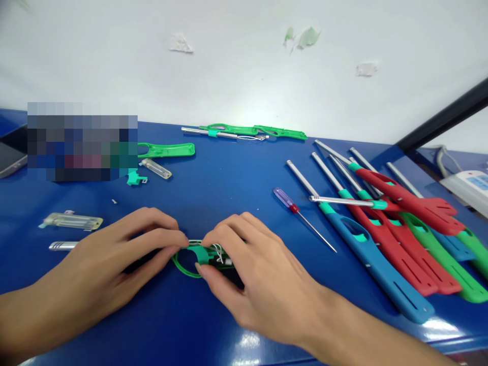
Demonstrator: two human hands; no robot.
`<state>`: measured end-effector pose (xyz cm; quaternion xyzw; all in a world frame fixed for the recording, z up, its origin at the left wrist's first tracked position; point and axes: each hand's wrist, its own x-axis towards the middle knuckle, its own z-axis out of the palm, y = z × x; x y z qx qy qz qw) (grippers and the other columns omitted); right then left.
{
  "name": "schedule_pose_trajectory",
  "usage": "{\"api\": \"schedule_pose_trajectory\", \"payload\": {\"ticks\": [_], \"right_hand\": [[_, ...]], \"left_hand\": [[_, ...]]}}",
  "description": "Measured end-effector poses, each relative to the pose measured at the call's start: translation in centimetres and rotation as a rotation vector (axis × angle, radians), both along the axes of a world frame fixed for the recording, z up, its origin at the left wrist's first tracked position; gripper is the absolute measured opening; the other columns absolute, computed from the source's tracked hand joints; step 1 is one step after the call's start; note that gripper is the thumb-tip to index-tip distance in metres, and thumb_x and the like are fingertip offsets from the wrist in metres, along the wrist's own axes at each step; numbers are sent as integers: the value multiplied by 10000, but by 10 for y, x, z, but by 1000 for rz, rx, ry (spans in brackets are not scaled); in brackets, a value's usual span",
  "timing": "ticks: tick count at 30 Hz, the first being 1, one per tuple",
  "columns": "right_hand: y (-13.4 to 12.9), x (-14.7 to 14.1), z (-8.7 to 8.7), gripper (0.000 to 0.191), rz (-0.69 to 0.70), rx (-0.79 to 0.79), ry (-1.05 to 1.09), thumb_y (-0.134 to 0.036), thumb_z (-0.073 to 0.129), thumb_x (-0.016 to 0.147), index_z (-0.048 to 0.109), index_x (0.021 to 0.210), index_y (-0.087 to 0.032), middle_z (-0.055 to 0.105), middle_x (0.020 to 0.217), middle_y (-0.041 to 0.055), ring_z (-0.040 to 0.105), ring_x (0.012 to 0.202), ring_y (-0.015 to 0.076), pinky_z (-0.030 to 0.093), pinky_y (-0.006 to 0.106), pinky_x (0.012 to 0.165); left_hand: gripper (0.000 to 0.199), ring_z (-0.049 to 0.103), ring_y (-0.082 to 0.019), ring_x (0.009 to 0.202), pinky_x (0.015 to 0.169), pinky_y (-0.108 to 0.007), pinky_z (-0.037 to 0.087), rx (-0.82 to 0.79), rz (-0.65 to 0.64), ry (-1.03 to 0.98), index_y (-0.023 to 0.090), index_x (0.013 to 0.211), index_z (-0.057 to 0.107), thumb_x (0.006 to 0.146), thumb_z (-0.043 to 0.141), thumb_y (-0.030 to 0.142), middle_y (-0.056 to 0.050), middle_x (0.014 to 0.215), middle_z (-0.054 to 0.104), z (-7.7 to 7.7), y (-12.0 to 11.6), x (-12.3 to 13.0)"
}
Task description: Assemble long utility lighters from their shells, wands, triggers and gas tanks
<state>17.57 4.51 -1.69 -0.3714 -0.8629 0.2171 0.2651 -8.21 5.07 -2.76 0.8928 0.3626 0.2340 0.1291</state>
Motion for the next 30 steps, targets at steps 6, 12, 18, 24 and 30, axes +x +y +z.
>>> {"api": "schedule_pose_trajectory", "payload": {"ticks": [6, 12, 18, 24, 30], "right_hand": [[1, 1, 1, 107, 4, -18, -8, -215, 654, 1023, 624, 1124, -223, 700, 1084, -5, 624, 972, 144, 518, 290, 888], [0, 2, 1, 120, 11, -21, -24, -220, 651, 1034, 624, 1150, -235, 698, 1102, -9, 625, 996, 144, 516, 289, 911], [1, 2, 1, 140, 30, -21, -22, -226, 653, 1030, 630, 1168, -235, 704, 1093, 5, 636, 981, 158, 534, 301, 893], [2, 2, 1, 143, 36, -11, -17, -204, 648, 1026, 633, 1167, -226, 709, 1088, 15, 641, 979, 163, 544, 304, 890], [2, 1, 1, 137, 44, -5, -19, -196, 645, 1017, 643, 1153, -212, 705, 1069, 13, 632, 966, 159, 541, 302, 884]], "left_hand": [[303, 622, -123, 985, 816, -251, 502, 24, -26, 0, 272, 1299, 580, 1098, 442, 92, -17, 1192, 569, 0, 0, -2], [245, 639, -133, 991, 842, -257, 518, 37, -12, -49, 244, 1227, 636, 1088, 475, 123, -21, 1161, 611, 7, -1, 4], [249, 644, -124, 920, 762, -253, 502, 67, -11, -38, 256, 1240, 638, 1093, 492, 118, -25, 1137, 614, 3, -2, 1], [300, 613, -105, 817, 658, -230, 460, 106, -27, -44, 265, 1223, 671, 1069, 500, 72, -18, 1072, 611, 2, 1, -1], [288, 584, -122, 813, 637, -248, 439, 130, -40, -50, 247, 1210, 670, 1064, 506, 60, -17, 1021, 617, 2, 0, 1]]}}
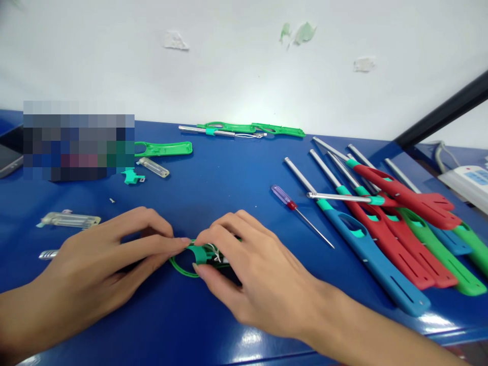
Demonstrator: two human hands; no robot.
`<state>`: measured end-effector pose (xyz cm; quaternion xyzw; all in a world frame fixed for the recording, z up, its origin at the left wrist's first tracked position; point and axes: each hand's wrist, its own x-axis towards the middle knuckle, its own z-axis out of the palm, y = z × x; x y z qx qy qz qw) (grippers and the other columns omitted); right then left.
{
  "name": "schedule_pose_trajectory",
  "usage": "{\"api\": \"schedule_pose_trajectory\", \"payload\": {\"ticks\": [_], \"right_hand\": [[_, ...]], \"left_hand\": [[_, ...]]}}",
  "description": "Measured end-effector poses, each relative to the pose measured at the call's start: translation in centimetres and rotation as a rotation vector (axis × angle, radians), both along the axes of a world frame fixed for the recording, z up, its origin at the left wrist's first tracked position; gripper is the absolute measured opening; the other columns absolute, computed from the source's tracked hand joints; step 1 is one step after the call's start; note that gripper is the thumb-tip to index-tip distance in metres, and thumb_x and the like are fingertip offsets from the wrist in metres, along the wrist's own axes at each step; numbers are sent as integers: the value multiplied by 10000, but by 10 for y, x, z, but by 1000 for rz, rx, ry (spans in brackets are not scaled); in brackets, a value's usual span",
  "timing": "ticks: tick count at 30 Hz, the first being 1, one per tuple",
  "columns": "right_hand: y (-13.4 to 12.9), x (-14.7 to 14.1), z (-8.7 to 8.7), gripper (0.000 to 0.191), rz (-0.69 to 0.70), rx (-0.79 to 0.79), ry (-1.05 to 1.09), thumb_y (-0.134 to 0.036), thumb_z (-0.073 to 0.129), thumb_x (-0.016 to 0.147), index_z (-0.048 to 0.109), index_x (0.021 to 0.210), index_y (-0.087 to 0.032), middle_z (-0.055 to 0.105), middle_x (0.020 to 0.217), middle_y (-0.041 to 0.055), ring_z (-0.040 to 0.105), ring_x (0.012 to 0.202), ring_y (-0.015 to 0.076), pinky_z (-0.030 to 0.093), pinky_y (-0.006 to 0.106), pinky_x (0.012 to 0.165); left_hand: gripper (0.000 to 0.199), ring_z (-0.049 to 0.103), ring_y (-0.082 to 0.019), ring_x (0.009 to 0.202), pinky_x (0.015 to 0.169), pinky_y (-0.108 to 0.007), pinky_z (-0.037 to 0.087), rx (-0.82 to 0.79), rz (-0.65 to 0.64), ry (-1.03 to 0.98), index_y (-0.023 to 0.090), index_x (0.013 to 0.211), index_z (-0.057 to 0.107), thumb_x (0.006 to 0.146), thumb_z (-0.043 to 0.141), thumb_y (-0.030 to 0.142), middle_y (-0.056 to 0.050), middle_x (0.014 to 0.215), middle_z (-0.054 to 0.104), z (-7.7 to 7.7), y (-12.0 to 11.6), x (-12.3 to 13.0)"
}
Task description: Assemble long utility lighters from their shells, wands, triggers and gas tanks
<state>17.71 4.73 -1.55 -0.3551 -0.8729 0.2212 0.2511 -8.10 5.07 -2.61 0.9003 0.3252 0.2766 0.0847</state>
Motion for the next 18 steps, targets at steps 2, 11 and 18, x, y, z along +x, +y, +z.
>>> {"api": "schedule_pose_trajectory", "payload": {"ticks": [2, 11, 18], "right_hand": [[0, 0, 0, 132, 1, 3, -5, -196, 640, 1020, 646, 1152, -210, 706, 1074, 17, 634, 968, 163, 540, 310, 888], [0, 1, -2, 186, 10, 3, -1, -209, 645, 1023, 646, 1208, -228, 707, 1113, 33, 644, 996, 177, 558, 315, 886], [-1, 0, 1, 118, 5, -13, -1, -184, 620, 1013, 661, 1123, -196, 697, 1070, 26, 619, 966, 161, 537, 298, 856]], "left_hand": [[289, 588, -127, 823, 646, -252, 448, 3, 6, 12, 246, 1204, 667, 1060, 506, 54, -18, 1027, 619, 0, -1, 1], [347, 605, -134, 805, 630, -256, 447, 48, 8, 31, 273, 1230, 672, 1040, 497, 40, -18, 1009, 629, 2, 1, 2], [382, 579, -149, 763, 613, -269, 449, 77, 32, 138, 305, 1300, 661, 1071, 430, 105, -14, 1002, 644, -6, 1, -3]]}}
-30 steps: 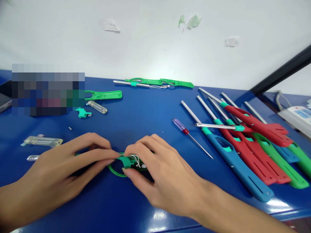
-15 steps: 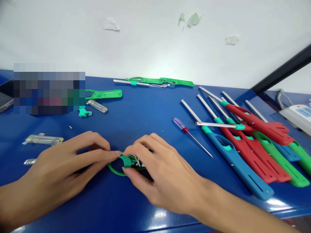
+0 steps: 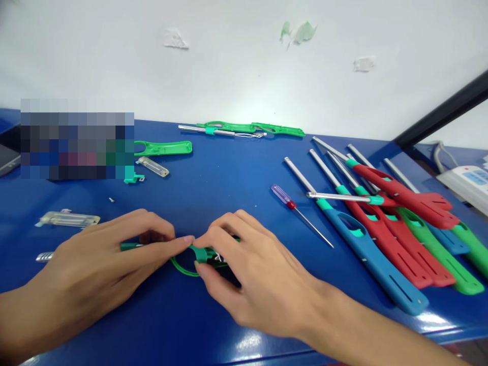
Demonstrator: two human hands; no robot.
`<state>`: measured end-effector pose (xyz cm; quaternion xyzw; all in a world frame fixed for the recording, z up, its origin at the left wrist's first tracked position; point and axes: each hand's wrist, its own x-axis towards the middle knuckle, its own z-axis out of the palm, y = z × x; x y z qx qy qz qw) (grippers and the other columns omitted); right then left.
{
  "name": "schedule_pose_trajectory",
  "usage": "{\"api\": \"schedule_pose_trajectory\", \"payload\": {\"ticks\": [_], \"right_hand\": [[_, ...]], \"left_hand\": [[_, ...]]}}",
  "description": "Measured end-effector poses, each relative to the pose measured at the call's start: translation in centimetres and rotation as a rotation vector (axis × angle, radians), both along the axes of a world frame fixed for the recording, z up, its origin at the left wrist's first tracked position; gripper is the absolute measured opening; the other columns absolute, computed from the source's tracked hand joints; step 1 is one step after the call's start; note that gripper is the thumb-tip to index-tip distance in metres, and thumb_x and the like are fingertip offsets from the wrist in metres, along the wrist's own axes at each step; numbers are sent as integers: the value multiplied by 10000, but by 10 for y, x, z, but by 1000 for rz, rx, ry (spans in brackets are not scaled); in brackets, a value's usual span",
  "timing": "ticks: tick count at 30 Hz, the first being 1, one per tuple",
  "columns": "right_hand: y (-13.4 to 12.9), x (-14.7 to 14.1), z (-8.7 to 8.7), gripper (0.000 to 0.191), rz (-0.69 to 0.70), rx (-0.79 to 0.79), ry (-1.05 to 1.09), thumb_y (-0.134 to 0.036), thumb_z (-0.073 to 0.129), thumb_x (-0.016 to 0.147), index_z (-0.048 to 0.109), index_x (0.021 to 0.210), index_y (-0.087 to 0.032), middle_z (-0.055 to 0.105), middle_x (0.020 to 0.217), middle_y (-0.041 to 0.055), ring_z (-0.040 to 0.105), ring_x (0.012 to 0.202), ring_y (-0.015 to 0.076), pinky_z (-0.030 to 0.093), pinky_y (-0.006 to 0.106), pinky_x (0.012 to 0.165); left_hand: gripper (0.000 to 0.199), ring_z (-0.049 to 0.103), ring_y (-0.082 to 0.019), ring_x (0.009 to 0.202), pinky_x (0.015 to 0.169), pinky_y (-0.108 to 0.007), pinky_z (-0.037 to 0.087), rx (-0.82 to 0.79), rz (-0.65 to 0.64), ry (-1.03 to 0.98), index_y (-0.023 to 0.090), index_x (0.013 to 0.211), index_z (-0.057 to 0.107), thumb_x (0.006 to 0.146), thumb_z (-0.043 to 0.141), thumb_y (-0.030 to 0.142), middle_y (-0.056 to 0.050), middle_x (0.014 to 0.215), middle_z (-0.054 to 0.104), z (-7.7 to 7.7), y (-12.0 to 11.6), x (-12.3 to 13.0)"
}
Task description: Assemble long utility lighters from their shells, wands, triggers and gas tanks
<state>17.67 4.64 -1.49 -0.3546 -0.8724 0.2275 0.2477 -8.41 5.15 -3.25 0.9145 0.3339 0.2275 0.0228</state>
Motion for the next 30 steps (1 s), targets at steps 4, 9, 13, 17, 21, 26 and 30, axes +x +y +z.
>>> {"api": "schedule_pose_trajectory", "payload": {"ticks": [4, 9, 13, 17, 21, 26, 30], "right_hand": [[0, -1, 1, 112, -2, -8, 7, -176, 613, 998, 661, 1099, -185, 696, 1064, 38, 610, 944, 171, 535, 318, 836], [0, -1, 1, 118, 5, -22, 28, -168, 620, 991, 664, 1100, -178, 701, 1065, 41, 611, 956, 173, 530, 320, 851], [1, -1, 1, 139, 18, -38, 36, -165, 634, 991, 657, 1127, -180, 697, 1068, 22, 616, 986, 155, 518, 288, 890], [1, -1, 2, 163, 48, -33, 47, -185, 634, 1013, 636, 1175, -184, 701, 1094, 12, 614, 1011, 149, 503, 288, 942], [0, 0, 3, 206, 59, -93, 102, -167, 658, 978, 635, 1182, -180, 696, 1126, 19, 629, 1048, 142, 505, 273, 955], [2, 7, 7, 141, 6, -77, 312, -121, 562, 977, 650, 1078, -167, 692, 1011, 9, 639, 928, 113, 516, 265, 831], [6, 25, 17, 121, -94, 127, 192, -132, 572, 981, 676, 1008, -188, 732, 911, -13, 641, 784, 114, 482, 339, 838]], "left_hand": [[374, 553, -159, 736, 595, -288, 400, 104, -15, 76, 294, 1263, 698, 1123, 369, 185, -17, 942, 638, 1, 0, 0], [422, 600, -160, 737, 663, -316, 425, 157, -29, 75, 225, 1102, 745, 1141, 331, 154, -14, 910, 705, 12, 0, 6], [461, 597, -163, 711, 663, -324, 424, 182, -71, 35, 195, 963, 755, 1125, 332, 107, -25, 878, 718, 16, 0, 12], [519, 543, -157, 616, 604, -319, 397, 216, -64, 8, 194, 823, 744, 1120, 331, 91, -19, 784, 688, 19, 1, 17], [524, 541, -163, 595, 573, -328, 374, 227, -88, 27, 190, 831, 769, 1115, 344, 76, -32, 764, 688, 21, 2, 18], [421, 555, -172, 654, 616, -327, 391, 235, -86, 23, 196, 923, 777, 1104, 419, 69, -29, 806, 680, 16, 2, 16], [399, 556, -173, 658, 624, -322, 409, 235, -78, 30, 197, 930, 758, 1106, 419, 82, -25, 820, 679, 13, 1, 17]]}}
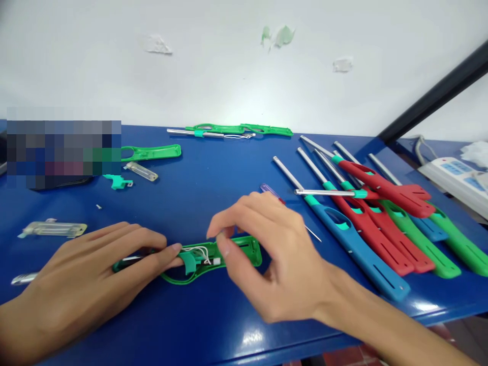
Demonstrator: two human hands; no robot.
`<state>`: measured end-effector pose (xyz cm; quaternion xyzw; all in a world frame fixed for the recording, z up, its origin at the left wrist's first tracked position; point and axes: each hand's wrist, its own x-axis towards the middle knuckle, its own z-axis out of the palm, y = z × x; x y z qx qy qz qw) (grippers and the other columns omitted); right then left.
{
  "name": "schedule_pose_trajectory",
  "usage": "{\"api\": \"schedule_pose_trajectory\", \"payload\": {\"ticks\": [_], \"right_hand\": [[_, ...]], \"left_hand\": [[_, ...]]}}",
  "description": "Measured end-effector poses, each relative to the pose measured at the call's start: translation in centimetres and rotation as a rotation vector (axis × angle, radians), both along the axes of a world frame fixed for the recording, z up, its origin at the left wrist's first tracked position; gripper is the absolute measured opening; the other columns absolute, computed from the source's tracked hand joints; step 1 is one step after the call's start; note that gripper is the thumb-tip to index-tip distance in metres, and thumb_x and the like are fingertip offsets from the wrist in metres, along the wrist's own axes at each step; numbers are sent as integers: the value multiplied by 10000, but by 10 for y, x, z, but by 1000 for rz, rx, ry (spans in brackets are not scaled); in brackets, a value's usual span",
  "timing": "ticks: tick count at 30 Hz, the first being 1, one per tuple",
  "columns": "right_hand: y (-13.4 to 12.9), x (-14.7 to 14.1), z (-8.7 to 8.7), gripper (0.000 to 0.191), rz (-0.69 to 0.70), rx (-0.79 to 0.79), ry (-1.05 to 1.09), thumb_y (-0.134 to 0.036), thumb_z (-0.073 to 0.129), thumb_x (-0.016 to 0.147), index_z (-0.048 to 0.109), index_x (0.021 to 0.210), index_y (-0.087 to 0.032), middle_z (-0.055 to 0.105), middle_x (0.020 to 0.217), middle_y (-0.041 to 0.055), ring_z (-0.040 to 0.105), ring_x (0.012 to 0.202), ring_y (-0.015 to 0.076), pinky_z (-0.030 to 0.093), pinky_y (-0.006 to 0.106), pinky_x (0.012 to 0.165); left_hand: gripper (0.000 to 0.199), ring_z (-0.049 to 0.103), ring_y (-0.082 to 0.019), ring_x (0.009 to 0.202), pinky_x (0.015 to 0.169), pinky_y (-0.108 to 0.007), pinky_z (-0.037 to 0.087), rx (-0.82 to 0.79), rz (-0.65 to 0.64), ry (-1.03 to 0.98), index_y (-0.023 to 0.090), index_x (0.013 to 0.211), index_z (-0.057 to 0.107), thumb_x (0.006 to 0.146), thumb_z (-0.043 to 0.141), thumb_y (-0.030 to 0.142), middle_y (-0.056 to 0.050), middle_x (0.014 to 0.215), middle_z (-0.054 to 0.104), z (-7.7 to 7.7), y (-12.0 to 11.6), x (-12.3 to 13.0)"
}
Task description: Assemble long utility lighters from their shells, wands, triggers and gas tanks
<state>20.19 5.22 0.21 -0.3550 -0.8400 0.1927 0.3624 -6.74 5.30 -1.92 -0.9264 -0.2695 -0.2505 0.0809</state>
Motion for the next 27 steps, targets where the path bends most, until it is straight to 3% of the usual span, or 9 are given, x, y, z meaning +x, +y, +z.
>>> {"api": "schedule_pose_trajectory", "payload": {"ticks": [3, 7, 10, 16, 27], "right_hand": [[2, 13, 4, 106, 67, 53, -129, -143, 634, 990, 712, 1033, -200, 775, 915, -20, 670, 772, 116, 480, 341, 819], [4, 15, -4, 58, 158, 48, -205, -220, 747, 981, 756, 1039, -217, 781, 959, -25, 700, 838, 129, 488, 330, 873], [4, 11, -12, 92, 167, 57, -237, -237, 678, 1044, 753, 995, -217, 778, 924, -26, 694, 812, 133, 483, 329, 856], [4, 11, -15, 223, 255, 72, -207, -229, 563, 1103, 758, 1000, -194, 767, 900, 7, 658, 784, 141, 483, 332, 802], [1, 10, -21, 107, 237, 165, -140, -156, 629, 1068, 731, 1059, -186, 812, 939, 21, 663, 756, 130, 473, 335, 691]], "left_hand": [[420, 553, -168, 624, 593, -317, 409, -17, 14, -5, 202, 906, 749, 1108, 397, 95, -22, 806, 683, 2, 0, 1], [445, 542, -158, 581, 552, -309, 409, -52, 6, -10, 203, 845, 733, 1094, 382, 89, -18, 770, 677, 7, -2, 3], [429, 516, -165, 555, 529, -317, 399, -37, 1, 7, 194, 826, 725, 1055, 385, 68, -22, 745, 658, 10, -3, 3], [375, 595, -198, 575, 478, -360, 340, 9, -52, 50, 195, 818, 737, 982, 431, 52, -35, 771, 713, 11, -5, 5], [267, 565, -199, 553, 444, -355, 297, 5, -47, 51, 200, 793, 693, 885, 499, 40, -35, 772, 693, 5, -7, 3]]}}
